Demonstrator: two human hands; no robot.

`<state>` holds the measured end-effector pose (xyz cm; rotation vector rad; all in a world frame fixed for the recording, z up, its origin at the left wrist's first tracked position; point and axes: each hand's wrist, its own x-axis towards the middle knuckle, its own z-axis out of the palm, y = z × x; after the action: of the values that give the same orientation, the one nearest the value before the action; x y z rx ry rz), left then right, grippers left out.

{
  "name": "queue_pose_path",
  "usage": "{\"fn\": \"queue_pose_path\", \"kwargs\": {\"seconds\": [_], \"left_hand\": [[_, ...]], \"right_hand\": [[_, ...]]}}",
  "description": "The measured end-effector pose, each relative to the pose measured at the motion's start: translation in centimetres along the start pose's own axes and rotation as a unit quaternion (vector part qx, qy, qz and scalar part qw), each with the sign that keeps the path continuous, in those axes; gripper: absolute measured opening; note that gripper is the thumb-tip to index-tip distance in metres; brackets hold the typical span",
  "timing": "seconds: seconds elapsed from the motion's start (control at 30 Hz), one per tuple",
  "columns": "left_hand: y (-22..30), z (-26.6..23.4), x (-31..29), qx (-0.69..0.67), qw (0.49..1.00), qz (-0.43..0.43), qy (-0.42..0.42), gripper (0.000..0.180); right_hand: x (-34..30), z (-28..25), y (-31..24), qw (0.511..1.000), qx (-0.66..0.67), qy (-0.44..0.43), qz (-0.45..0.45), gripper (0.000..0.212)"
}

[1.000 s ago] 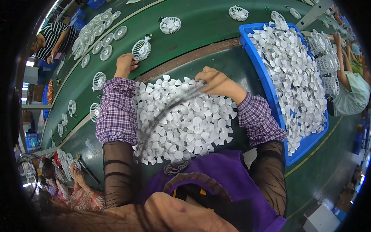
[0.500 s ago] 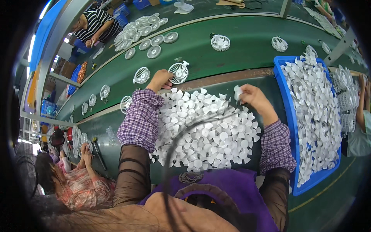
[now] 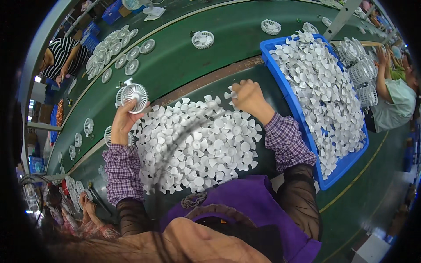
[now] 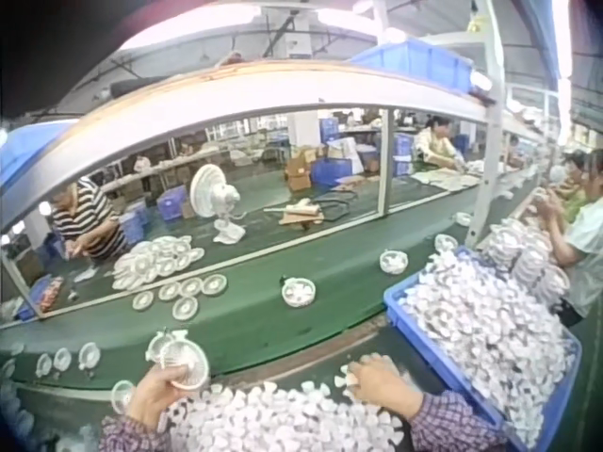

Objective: Assembling white plastic fan blades into their circular housings on an electronics assembly line.

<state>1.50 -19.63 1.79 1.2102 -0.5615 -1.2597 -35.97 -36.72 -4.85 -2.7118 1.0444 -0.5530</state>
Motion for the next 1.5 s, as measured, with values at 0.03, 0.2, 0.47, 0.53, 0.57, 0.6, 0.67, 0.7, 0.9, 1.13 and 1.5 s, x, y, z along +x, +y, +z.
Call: {"fn": "queue_pose_path", "kwargs": {"seconds": [0.03,0.2,0.47,0.53,0.57,0.6,0.67,0.7,0.9,1.13,1.5], "left_hand": [[-0.2,0.4,-0.3,0.008,1.0,-0.018,0.004,0.035],[-1.8,4.7,-2.5,0.061,0.997,-0.021,0.029,0.033],[-3.6,11.0,-4.5,0.083,0.996,0.012,-0.032,0.05],[-3.9,11.7,-4.8,0.067,0.996,0.025,-0.053,0.051],[-4.3,11.6,-4.7,0.082,0.994,0.035,-0.059,0.051],[-4.6,11.7,-4.8,0.08,0.994,0.044,-0.059,0.052],[-5.1,11.8,-5.0,0.087,0.992,0.067,-0.062,0.051],[-5.2,11.8,-5.0,0.087,0.992,0.068,-0.06,0.051],[-5.2,11.5,-4.8,0.202,0.969,0.144,0.01,0.036],[-4.9,11.2,-5.6,0.17,0.98,0.1,-0.022,0.035],[-5.6,9.5,-4.7,0.186,0.976,0.115,-0.001,0.031]], "right_hand": [[-0.1,0.4,0.0,0.999,-0.045,-0.016,0.004,0.026],[0.3,-0.4,-1.4,0.998,-0.053,-0.015,0.01,0.034],[2.1,-5.7,-12.1,0.955,0.155,0.157,-0.198,0.032],[2.3,-4.9,-13.0,0.953,0.157,0.152,-0.211,0.034],[2.3,-4.5,-13.3,0.955,0.142,0.152,-0.21,0.035],[2.3,-4.0,-13.5,0.958,0.127,0.151,-0.209,0.035],[2.1,-3.5,-13.8,0.956,0.135,0.145,-0.214,0.037],[2.1,-3.3,-13.9,0.956,0.124,0.158,-0.215,0.036],[2.0,-3.0,-13.8,0.947,0.209,0.163,-0.184,0.036],[2.3,-2.2,-11.8,0.873,0.474,-0.114,-0.02,0.044],[3.0,0.3,-12.7,0.844,0.53,-0.063,-0.048,0.041]]}}
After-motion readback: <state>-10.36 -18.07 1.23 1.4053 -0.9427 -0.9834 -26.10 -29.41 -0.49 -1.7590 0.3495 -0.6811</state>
